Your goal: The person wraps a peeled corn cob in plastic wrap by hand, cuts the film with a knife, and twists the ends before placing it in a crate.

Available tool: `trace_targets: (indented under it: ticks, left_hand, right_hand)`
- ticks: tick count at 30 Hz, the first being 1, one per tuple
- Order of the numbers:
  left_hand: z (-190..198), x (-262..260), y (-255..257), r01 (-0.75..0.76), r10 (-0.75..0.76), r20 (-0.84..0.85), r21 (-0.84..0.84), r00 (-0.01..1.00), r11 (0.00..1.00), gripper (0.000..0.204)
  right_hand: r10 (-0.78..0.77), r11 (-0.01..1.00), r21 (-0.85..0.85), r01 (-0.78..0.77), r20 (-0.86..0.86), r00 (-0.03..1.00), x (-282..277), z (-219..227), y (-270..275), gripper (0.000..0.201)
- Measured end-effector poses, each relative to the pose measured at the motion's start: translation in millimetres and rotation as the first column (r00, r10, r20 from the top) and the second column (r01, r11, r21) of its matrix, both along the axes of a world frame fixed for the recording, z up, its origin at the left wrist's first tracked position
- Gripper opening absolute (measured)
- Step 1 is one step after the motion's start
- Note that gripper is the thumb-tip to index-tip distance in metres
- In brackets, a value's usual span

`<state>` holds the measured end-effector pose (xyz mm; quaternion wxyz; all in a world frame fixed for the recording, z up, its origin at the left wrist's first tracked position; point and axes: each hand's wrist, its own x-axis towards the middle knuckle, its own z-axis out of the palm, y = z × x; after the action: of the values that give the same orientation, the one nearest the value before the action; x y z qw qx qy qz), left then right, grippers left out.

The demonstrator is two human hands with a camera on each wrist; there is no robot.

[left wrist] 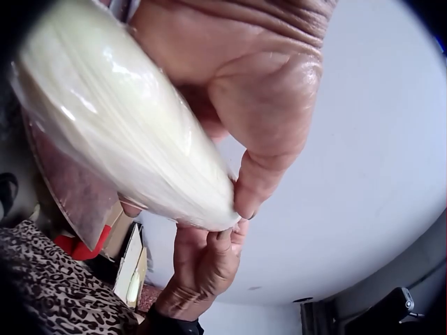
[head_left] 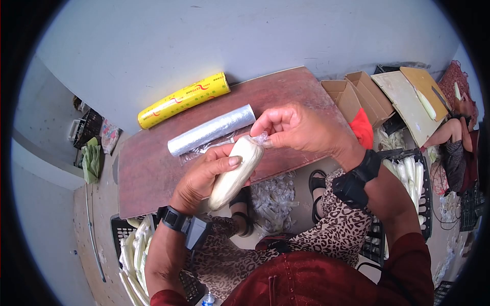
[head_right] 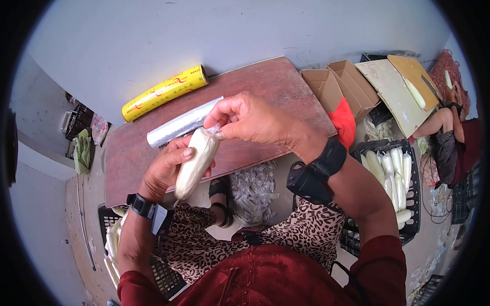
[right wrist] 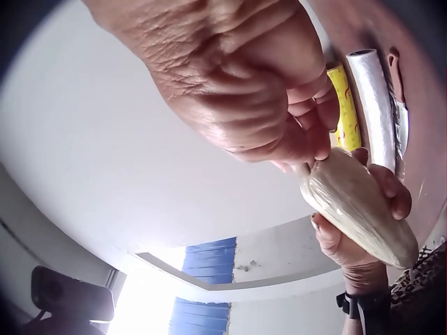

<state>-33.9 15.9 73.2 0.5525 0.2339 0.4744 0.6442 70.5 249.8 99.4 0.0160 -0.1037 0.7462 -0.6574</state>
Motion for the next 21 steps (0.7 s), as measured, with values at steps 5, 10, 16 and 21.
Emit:
trace_targets:
  ticks: [5, 10, 16, 21]
  left_hand:
    - [2.1, 0.2, 2.7, 0.02, -0.027, -0.118, -0.057, 0.993, 0.998, 0.054]
    - [8.8, 5.4, 6.4, -0.006, -0.016, -0.207, -0.104, 0.978, 0.995, 0.05]
    - [11.1, 5.6, 7.3, 0.012, -0.054, -0.266, -0.157, 0.963, 0.987, 0.057]
    - [15.2, 10.0, 9.9, -0.047, -0.006, -0.36, -0.139, 0.933, 0.989, 0.057]
  right_hand:
    - [-0.167, 0.953, 0.199, 0.227, -0.277, 0.946, 0.7, -1.6, -7.5, 0.008]
    - [-0.248, 0.921, 0.219, 0.321, -0.305, 0.92, -1.0, -4.6, -12.1, 0.005]
    - [-0.318, 0.912, 0.179, 0.37, -0.263, 0.911, -0.9, -6.1, -19.4, 0.016]
    - [-0.331, 0.891, 0.217, 0.398, -0.291, 0.898, 0.6, -4.5, -22.2, 0.02]
